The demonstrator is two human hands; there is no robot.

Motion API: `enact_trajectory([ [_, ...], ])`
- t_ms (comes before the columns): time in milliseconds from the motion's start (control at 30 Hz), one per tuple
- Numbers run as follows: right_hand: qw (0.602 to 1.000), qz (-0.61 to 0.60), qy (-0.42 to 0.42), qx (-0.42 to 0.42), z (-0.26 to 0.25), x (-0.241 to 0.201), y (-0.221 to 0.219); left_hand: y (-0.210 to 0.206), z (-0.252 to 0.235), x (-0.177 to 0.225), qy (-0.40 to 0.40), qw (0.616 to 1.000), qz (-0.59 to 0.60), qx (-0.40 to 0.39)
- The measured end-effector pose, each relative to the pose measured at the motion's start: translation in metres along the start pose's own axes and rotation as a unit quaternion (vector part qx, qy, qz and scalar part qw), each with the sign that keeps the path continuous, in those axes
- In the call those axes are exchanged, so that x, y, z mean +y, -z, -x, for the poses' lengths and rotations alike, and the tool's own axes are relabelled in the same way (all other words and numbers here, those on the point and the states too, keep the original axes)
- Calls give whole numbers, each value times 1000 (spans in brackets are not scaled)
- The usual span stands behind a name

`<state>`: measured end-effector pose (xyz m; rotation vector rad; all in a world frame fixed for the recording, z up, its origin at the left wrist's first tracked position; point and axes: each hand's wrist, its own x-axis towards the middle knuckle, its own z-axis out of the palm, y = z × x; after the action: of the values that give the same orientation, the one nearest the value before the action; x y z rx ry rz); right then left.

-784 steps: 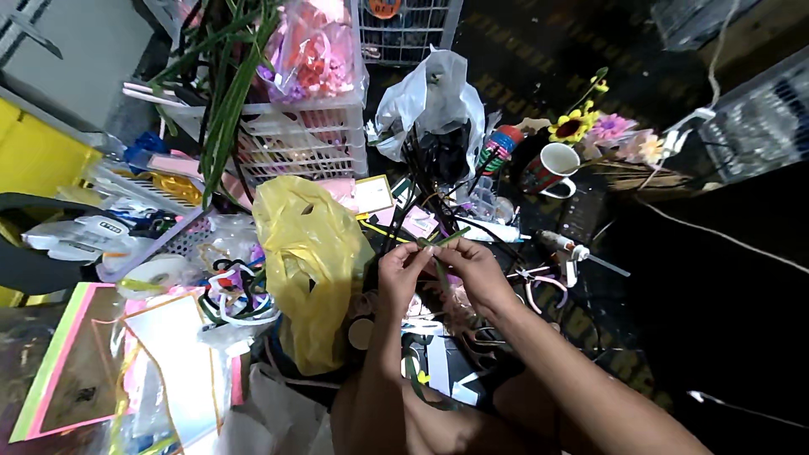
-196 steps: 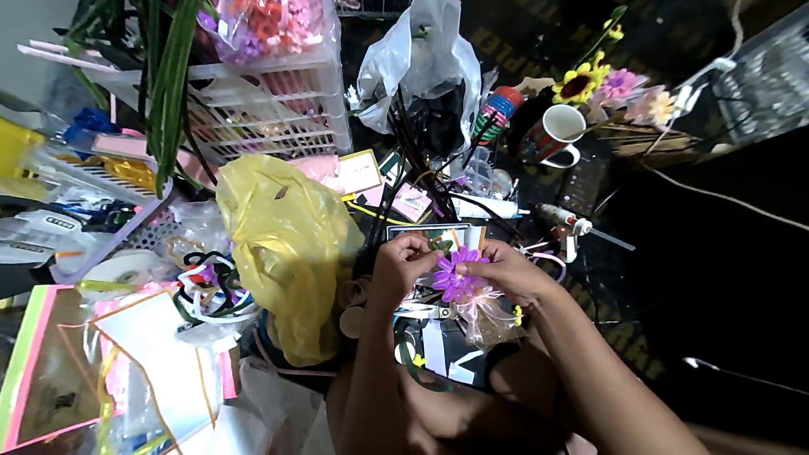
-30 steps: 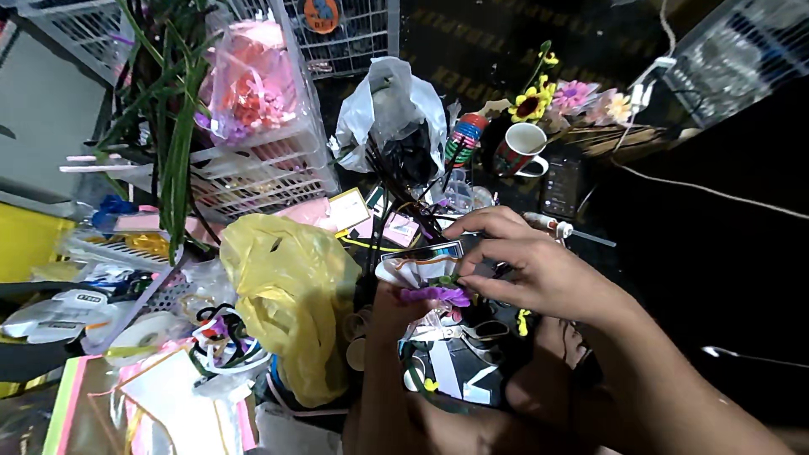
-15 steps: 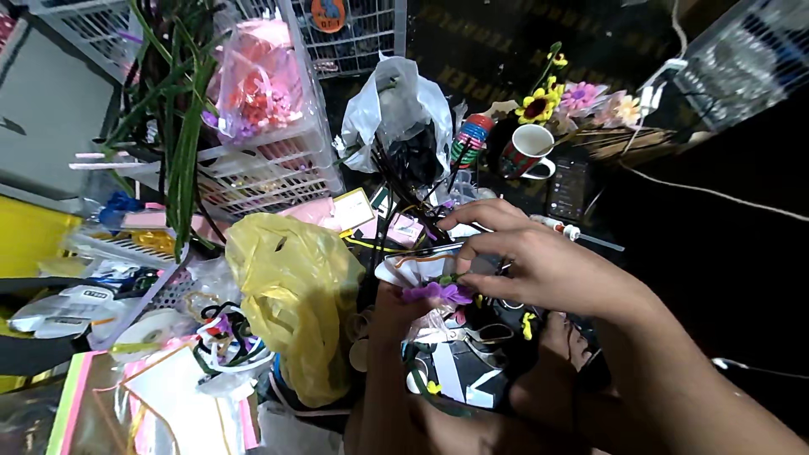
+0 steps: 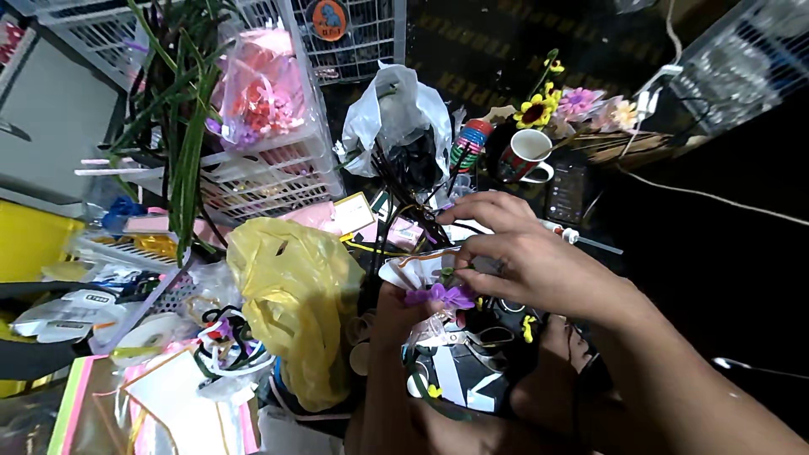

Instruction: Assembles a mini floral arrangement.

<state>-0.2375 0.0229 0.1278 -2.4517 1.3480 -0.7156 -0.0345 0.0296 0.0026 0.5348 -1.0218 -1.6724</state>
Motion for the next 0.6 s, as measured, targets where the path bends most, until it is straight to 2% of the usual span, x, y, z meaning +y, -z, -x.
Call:
enact_trajectory([
  [167, 999, -33, -7, -28, 2, 1, -3, 0, -1, -2, -1, 1000, 2, -1],
  [300, 988, -128, -66, -60, 1, 10, -4, -4, -1, 1, 8, 1000, 0, 25],
  [433, 972, -174, -148, -46, -3, 17, -6, -10, -6, 3, 29, 996, 11, 84],
  [600, 958, -201, -202, 16, -4, 30, -6, -15, -14, 5, 58, 986, -22, 155],
])
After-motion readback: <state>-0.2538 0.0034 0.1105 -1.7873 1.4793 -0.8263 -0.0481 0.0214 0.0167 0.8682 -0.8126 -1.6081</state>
